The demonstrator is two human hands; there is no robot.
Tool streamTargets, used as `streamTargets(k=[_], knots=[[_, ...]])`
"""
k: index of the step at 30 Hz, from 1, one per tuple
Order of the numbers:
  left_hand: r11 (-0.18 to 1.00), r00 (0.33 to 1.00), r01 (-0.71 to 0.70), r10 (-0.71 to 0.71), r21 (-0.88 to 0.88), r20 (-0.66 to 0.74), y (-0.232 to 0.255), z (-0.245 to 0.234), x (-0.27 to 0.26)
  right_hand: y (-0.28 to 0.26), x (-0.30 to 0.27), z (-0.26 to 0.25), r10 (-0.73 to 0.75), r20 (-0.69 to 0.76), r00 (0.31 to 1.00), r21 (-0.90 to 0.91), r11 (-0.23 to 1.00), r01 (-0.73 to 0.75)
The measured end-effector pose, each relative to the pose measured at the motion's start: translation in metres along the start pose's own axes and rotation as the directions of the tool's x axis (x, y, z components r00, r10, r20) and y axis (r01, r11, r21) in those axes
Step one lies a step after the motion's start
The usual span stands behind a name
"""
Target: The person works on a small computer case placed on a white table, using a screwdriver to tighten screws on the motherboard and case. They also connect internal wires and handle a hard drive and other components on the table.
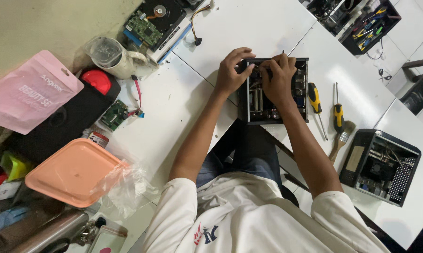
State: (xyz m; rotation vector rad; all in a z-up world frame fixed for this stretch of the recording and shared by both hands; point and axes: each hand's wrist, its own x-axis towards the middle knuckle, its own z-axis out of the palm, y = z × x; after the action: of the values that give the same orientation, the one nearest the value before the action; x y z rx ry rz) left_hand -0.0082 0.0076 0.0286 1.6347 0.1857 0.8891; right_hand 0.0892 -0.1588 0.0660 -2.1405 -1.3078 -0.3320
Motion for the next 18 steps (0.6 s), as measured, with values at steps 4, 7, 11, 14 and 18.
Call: streamTargets(k=[4, 7, 11, 14, 18], knots=[[0.966, 0.992, -0.057, 0.025, 0.252, 0.127, 0.0, -0.002, 0.001, 0.003, 0.002, -0.003, 0.018, 0.006, 1.0, 0.11, 0.994, -0.019], [0.919, 0.985, -0.091, 0.027, 0.384, 0.169, 0.007, -0.002, 0.003, 0.003, 0.003, -0.005, 0.01, 0.002, 1.0, 0.159, 0.987, -0.01], [0.919, 0.983, -0.112, 0.046, 0.377, 0.179, 0.004, 0.0, 0.004, 0.017, -0.002, 0.0, 0.024, 0.014, 1.0, 0.158, 0.987, -0.026], [0.931, 0.984, -0.059, -0.008, 0.361, 0.18, 0.003, 0.0, 0.003, 0.007, 0.002, -0.008, 0.006, 0.023, 1.0, 0.188, 0.982, -0.01], [0.939, 0.984, -0.064, 0.004, 0.339, 0.176, 0.003, 0.004, 0.003, -0.003, 0.008, -0.017, -0.015, -0.003, 1.0, 0.251, 0.968, 0.015]])
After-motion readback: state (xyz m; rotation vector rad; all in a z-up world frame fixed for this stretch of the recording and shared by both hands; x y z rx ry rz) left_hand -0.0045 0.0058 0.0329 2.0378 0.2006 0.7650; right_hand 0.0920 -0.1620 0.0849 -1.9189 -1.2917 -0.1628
